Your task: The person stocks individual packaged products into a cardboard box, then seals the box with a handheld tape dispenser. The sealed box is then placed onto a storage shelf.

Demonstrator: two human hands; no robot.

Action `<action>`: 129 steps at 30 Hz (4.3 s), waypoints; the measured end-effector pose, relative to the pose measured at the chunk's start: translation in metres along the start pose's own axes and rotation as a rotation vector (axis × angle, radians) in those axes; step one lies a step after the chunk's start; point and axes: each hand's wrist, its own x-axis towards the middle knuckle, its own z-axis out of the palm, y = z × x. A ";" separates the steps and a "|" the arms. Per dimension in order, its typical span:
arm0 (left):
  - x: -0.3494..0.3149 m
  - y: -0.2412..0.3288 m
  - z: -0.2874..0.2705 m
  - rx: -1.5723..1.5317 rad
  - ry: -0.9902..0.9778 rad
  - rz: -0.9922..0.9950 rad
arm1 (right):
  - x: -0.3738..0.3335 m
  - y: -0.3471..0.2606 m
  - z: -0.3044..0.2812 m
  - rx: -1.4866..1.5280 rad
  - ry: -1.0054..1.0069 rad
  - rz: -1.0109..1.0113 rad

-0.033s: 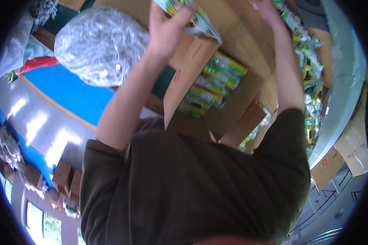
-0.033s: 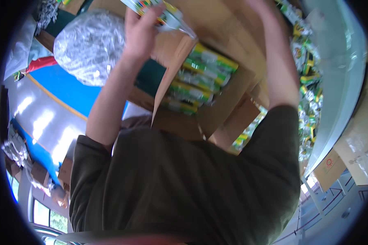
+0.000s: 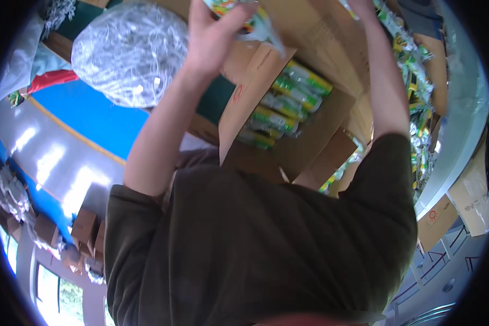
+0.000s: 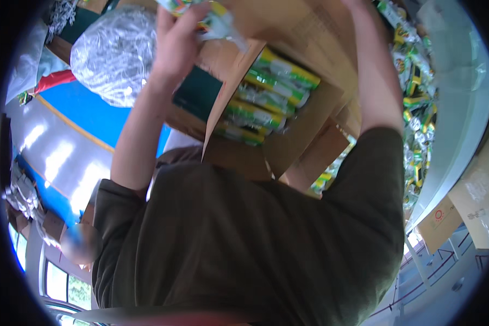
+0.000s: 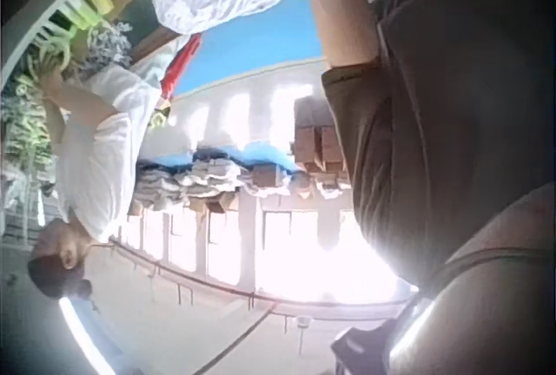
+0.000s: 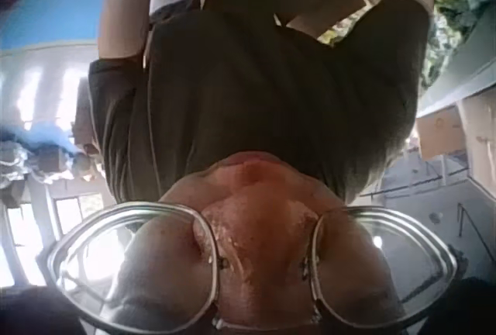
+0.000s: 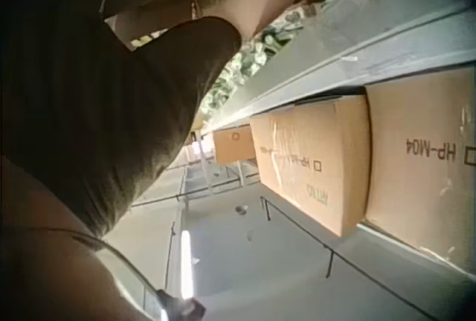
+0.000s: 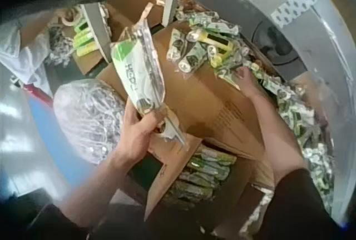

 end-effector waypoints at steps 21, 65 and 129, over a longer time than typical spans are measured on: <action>-0.198 0.068 0.016 0.189 -0.527 -0.466 | -0.280 0.120 0.016 0.795 0.580 0.263; -0.186 -0.044 0.049 2.040 -1.434 0.482 | -0.400 0.140 0.203 0.681 0.561 -0.161; -0.239 -0.027 -0.046 0.435 -0.658 -0.316 | -0.313 0.093 0.201 -0.579 0.124 -0.142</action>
